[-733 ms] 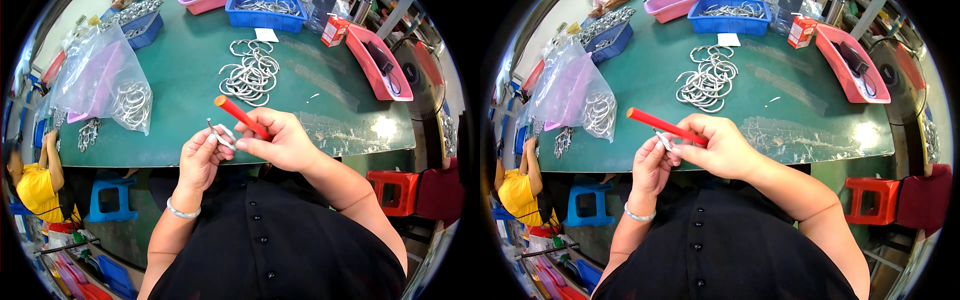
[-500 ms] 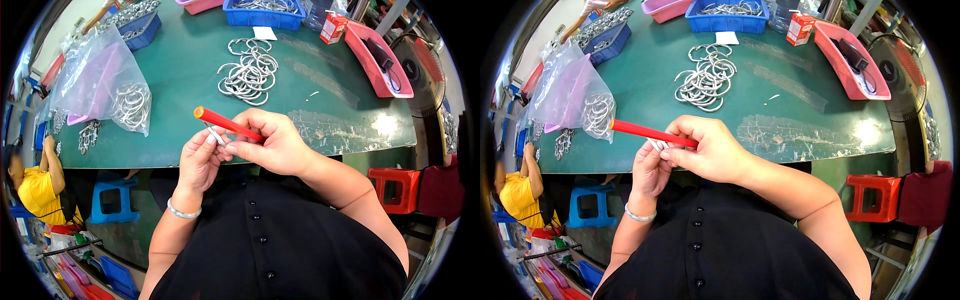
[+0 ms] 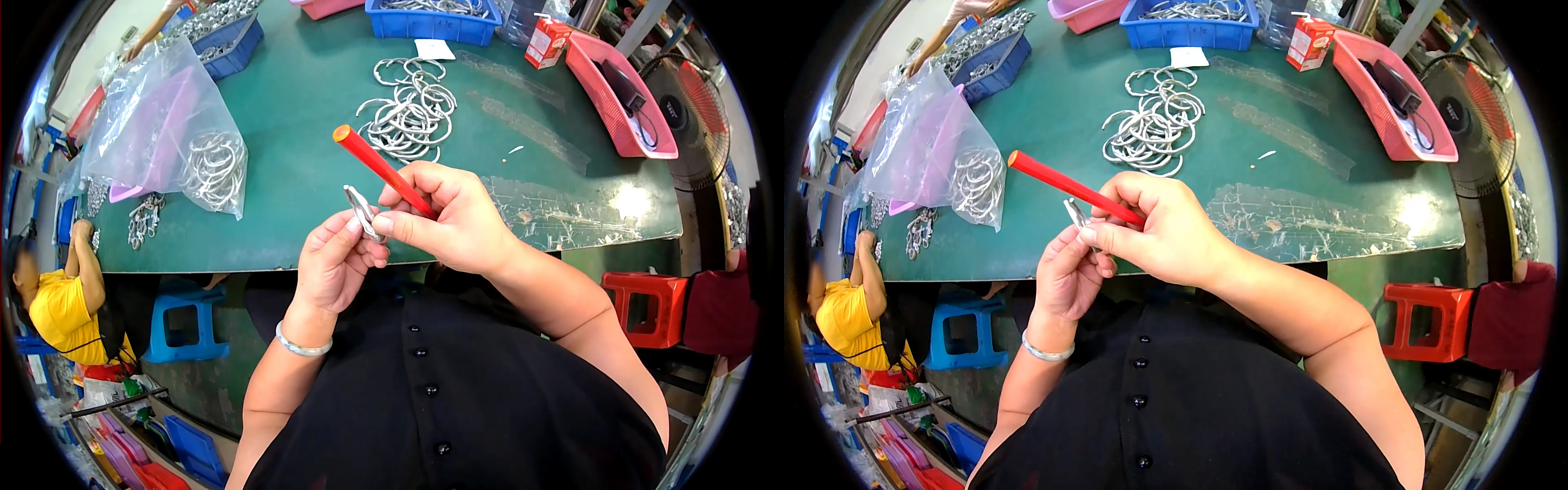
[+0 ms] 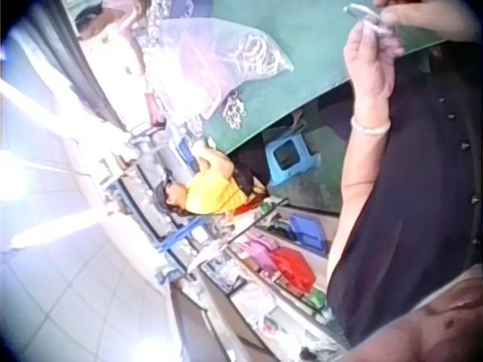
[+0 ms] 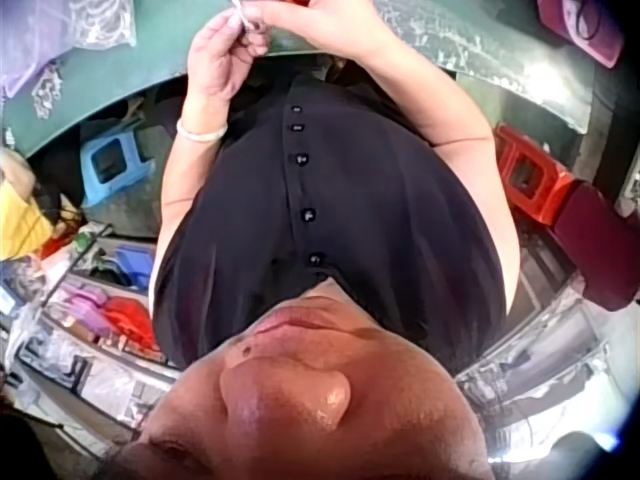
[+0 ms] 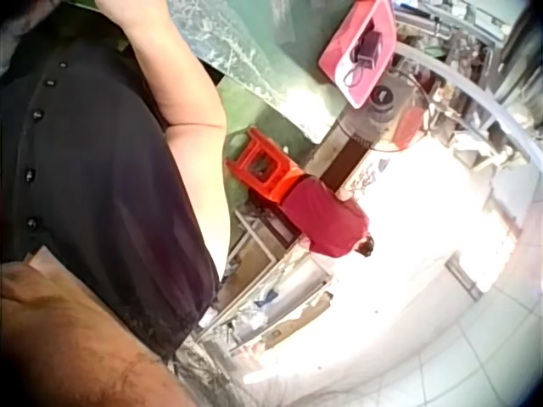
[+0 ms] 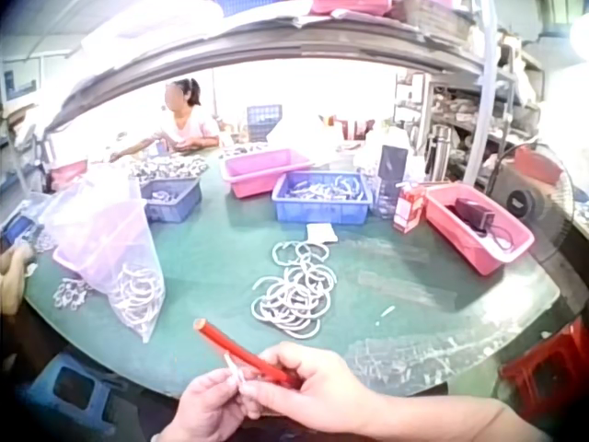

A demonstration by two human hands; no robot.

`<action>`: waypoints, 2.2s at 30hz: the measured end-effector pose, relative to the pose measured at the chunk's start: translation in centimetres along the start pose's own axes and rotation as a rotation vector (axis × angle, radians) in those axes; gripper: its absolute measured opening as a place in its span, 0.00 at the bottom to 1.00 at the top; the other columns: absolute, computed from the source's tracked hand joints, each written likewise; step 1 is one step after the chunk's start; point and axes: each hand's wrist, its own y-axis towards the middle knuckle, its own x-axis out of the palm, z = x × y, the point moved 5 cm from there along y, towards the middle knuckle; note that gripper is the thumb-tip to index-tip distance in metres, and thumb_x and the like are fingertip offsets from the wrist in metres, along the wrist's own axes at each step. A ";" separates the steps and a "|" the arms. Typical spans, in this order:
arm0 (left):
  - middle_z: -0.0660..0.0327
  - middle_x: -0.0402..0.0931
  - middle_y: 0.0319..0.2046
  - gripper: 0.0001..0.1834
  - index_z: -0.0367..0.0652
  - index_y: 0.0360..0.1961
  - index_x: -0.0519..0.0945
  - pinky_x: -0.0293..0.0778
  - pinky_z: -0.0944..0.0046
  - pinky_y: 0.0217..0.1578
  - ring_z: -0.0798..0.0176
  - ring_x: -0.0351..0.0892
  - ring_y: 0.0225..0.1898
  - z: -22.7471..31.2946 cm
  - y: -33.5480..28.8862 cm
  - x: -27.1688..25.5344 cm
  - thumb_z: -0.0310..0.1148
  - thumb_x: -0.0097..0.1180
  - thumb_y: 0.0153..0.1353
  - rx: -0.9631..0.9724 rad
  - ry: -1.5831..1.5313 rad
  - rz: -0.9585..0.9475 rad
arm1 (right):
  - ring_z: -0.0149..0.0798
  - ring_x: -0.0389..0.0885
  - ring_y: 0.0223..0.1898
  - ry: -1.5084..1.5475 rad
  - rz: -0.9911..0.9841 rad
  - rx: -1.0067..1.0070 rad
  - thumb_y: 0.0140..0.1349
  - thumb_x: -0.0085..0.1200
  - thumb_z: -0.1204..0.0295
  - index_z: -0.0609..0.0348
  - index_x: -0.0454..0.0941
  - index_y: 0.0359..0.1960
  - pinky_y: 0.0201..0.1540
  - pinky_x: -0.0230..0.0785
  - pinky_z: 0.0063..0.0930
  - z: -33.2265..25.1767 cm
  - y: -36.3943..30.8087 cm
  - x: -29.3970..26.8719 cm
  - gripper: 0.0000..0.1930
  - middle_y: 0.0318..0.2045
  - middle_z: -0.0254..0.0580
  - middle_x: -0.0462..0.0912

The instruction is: The person picks up metal rings one by one from a pile and marks a specific point on each ring using a red pen, then places the marked rings back into the pile.

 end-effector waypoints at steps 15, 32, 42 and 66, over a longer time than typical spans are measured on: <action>0.57 0.76 0.25 0.11 0.35 0.37 0.73 0.73 0.70 0.25 0.66 0.76 0.23 -0.7 0.0 0.3 0.31 0.41 0.62 -0.089 0.025 -0.031 | 0.22 0.72 0.22 0.021 0.041 0.049 0.54 0.54 0.75 0.65 0.69 0.27 0.25 0.65 0.17 0.5 0.4 -0.9 0.07 0.21 0.33 0.73; 0.57 0.74 0.27 0.07 0.32 0.37 0.73 0.72 0.70 0.29 0.66 0.75 0.26 3.0 -1.3 1.2 0.23 0.46 0.58 0.613 0.771 0.160 | 0.17 0.62 0.15 -0.106 0.129 0.125 0.53 0.54 0.76 0.62 0.76 0.32 0.17 0.54 0.12 1.3 0.3 -3.6 0.06 0.19 0.26 0.73; 0.53 0.74 0.24 0.08 0.32 0.30 0.75 0.70 0.69 0.23 0.60 0.74 0.23 4.4 -2.4 5.6 0.18 0.56 0.47 0.903 1.323 -0.047 | 0.18 0.62 0.14 -0.006 0.140 0.258 0.52 0.53 0.77 0.64 0.76 0.34 0.15 0.54 0.12 3.0 0.4 -4.2 0.07 0.21 0.31 0.76; 0.57 0.74 0.32 0.09 0.40 0.34 0.70 0.72 0.71 0.28 0.68 0.75 0.27 1.9 0.0 0.8 0.34 0.40 0.63 0.118 0.261 0.164 | 0.19 0.62 0.12 0.035 0.097 0.404 0.53 0.53 0.73 0.63 0.74 0.29 0.14 0.53 0.13 4.6 -0.1 -3.8 0.06 0.18 0.33 0.74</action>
